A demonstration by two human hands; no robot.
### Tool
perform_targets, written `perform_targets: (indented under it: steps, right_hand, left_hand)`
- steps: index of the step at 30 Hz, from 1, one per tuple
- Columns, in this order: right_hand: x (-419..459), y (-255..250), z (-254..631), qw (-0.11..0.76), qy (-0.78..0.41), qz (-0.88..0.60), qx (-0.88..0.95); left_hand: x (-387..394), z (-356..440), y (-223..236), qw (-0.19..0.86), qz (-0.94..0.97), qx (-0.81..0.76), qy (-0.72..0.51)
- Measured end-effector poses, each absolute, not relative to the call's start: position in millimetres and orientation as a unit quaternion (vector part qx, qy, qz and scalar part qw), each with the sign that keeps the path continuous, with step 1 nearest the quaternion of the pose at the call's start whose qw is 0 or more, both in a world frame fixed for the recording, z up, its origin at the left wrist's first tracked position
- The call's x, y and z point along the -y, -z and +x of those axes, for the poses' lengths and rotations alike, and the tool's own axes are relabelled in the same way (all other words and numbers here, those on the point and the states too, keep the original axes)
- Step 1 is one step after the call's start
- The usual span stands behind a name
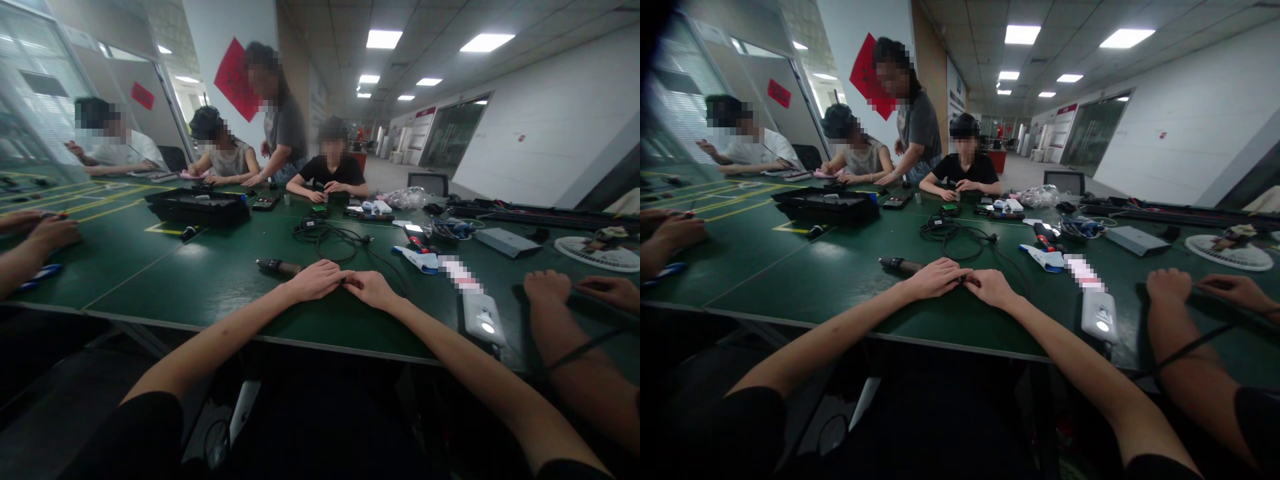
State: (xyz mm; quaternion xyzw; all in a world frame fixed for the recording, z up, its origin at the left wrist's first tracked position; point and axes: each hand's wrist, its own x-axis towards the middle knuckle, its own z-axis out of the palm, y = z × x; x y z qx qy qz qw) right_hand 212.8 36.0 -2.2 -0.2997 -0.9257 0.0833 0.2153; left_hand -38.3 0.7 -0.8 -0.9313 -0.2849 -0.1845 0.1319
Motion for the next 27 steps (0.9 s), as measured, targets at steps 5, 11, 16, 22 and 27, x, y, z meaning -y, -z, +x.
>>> perform_targets:
  steps: [5,11,16,22,27]
  right_hand:
    - [-36.2,2.1,213.1,0.213,-0.085,-0.301,0.926]
    - [-36.6,3.1,213.2,0.215,-0.083,-0.299,0.926]
    - [-36.9,3.1,214.4,0.215,-0.079,-0.300,0.926]
    - [-38.1,3.6,214.6,0.212,-0.084,-0.299,0.926]
    - [-40.3,6.3,214.8,0.223,-0.080,-0.291,0.927]
  left_hand:
    - [-0.5,-38.1,1.3,0.140,-0.931,0.284,0.184]
    - [-2.2,-37.0,1.8,0.155,-0.926,0.297,0.176]
    - [-0.4,-36.4,0.0,0.134,-0.935,0.279,0.172]
    - [-0.6,-37.0,0.7,0.142,-0.925,0.302,0.182]
    - [-0.9,-37.1,1.2,0.137,-0.936,0.277,0.170]
